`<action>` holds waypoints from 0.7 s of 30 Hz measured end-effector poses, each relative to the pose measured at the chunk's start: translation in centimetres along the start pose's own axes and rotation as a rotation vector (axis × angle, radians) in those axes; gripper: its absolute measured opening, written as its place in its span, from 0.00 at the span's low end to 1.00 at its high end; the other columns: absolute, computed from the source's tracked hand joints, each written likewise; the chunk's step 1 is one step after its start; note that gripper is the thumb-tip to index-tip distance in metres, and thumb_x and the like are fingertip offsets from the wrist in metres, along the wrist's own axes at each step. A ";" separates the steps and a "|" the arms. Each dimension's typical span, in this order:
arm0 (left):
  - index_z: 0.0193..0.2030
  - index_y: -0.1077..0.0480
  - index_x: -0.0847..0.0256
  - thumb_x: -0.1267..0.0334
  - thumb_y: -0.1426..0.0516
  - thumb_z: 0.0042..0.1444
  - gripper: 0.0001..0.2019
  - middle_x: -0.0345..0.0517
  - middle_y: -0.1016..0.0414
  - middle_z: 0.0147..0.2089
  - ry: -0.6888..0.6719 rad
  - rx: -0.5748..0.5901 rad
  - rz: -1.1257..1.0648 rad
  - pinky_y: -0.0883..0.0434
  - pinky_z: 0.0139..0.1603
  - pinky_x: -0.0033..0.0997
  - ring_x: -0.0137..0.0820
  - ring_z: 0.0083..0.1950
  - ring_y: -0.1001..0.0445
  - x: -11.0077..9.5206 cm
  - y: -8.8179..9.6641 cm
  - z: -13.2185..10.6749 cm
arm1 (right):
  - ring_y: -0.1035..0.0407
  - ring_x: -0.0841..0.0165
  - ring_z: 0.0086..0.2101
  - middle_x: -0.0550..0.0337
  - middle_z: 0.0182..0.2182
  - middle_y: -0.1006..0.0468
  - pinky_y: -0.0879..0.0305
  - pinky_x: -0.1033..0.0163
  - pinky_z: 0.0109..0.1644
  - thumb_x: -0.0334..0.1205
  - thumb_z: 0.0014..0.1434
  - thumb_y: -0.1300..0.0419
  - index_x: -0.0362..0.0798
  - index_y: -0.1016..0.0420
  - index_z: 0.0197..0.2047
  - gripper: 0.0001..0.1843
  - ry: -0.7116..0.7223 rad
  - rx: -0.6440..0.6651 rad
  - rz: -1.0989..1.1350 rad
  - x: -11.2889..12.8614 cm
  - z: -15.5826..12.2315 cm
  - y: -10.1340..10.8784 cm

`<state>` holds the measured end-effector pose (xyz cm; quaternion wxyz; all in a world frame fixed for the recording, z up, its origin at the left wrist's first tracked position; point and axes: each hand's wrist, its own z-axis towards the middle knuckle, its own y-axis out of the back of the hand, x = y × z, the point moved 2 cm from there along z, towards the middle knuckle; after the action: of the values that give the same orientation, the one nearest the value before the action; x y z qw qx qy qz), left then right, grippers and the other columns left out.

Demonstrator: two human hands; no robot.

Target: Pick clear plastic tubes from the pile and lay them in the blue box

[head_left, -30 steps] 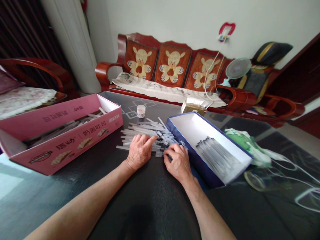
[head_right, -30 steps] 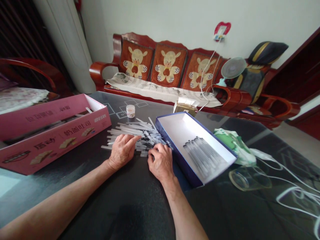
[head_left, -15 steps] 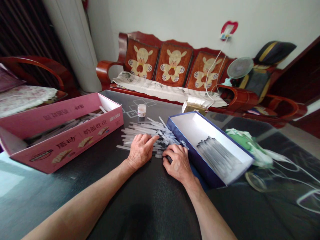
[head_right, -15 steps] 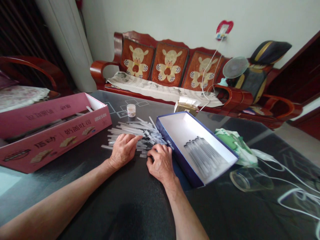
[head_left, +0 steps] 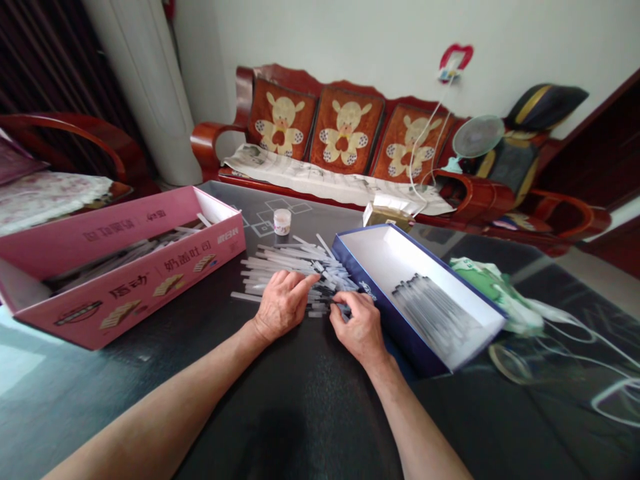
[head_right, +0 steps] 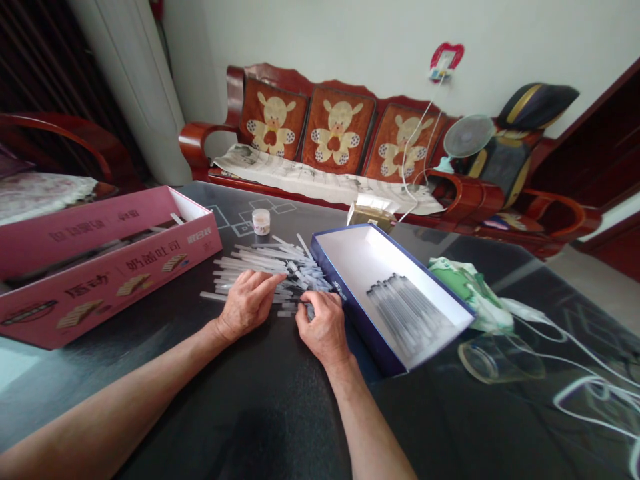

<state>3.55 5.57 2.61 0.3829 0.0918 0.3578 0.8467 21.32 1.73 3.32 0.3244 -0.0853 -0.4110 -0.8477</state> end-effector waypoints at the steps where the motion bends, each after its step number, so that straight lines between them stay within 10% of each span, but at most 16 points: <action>1: 0.57 0.35 0.63 0.69 0.52 0.61 0.18 0.49 0.29 0.38 -0.003 -0.002 -0.022 0.36 0.40 0.36 0.35 0.37 0.36 -0.1 0.0 0.0 | 0.28 0.66 0.34 0.60 0.30 0.22 0.35 0.59 0.44 0.31 0.55 0.42 0.48 0.28 0.34 0.04 -0.014 -0.041 0.043 0.0 0.1 0.0; 21: 0.52 0.33 0.65 0.67 0.52 0.63 0.13 0.52 0.27 0.42 -0.094 0.111 -0.158 0.34 0.42 0.36 0.34 0.40 0.34 -1.1 0.0 0.2 | 0.25 0.67 0.37 0.56 0.34 0.20 0.29 0.61 0.46 0.32 0.58 0.42 0.49 0.23 0.37 0.07 -0.039 -0.126 0.285 0.9 0.5 -0.3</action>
<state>4.40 4.91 2.92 0.4589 0.1238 0.3918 0.7878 20.42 1.85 3.83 0.4274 -0.1795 -0.3469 -0.8153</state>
